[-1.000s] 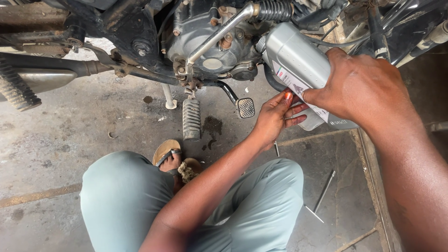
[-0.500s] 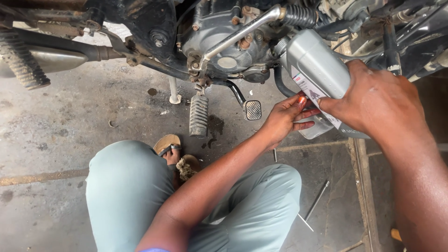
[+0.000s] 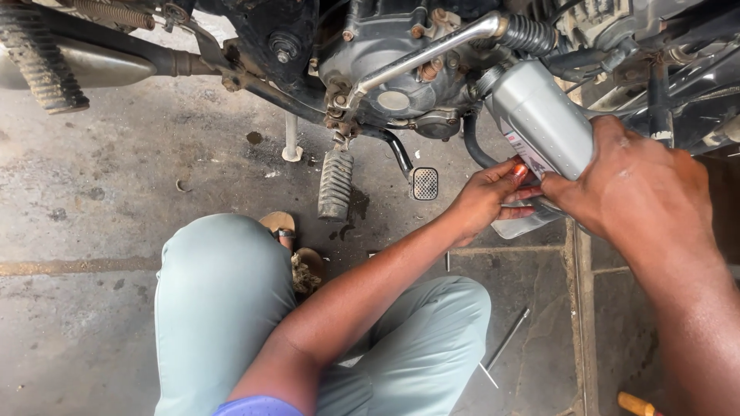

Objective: The person crouches beside a motorcycle and uses pliers to loosen the engine drain plug, letting oil drain onto the ground. They then open a bottle of engine oil and pour the oil into the engine's fill opening, holding the bottle with both hands.

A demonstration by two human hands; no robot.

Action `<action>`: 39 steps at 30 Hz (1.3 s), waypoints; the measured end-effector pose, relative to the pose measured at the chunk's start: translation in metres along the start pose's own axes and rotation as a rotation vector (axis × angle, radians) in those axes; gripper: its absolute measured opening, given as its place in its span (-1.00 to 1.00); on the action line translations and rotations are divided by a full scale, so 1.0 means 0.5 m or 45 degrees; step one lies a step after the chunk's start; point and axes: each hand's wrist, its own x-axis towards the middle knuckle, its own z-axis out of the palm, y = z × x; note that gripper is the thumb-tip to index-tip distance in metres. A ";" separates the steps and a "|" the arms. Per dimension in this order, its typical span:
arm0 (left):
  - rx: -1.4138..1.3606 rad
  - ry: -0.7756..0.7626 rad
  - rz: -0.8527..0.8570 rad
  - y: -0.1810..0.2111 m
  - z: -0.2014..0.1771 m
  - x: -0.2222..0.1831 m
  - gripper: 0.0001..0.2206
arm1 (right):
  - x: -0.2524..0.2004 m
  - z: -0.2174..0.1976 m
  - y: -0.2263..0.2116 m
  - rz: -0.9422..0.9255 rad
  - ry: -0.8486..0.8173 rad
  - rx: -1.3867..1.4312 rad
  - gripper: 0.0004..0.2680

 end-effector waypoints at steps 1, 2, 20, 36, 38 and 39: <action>-0.018 -0.010 0.000 -0.002 0.001 0.002 -0.57 | -0.002 -0.003 -0.001 0.007 -0.003 -0.011 -0.42; -0.023 -0.009 0.002 -0.006 0.000 0.006 -0.57 | -0.004 -0.005 -0.003 0.004 -0.003 -0.016 -0.42; -0.111 -0.078 0.069 -0.009 0.027 0.036 -0.48 | -0.018 -0.016 -0.001 -0.086 0.158 -0.184 -0.48; -0.146 -0.074 0.088 -0.047 0.011 0.071 -0.54 | -0.028 0.012 -0.013 -0.083 0.217 -0.236 -0.48; -0.155 -0.081 0.090 -0.045 0.009 0.070 -0.55 | -0.027 0.018 -0.014 -0.100 0.262 -0.200 -0.48; -0.129 -0.073 0.085 -0.042 0.009 0.069 -0.55 | -0.029 0.014 -0.021 -0.082 0.255 -0.210 -0.48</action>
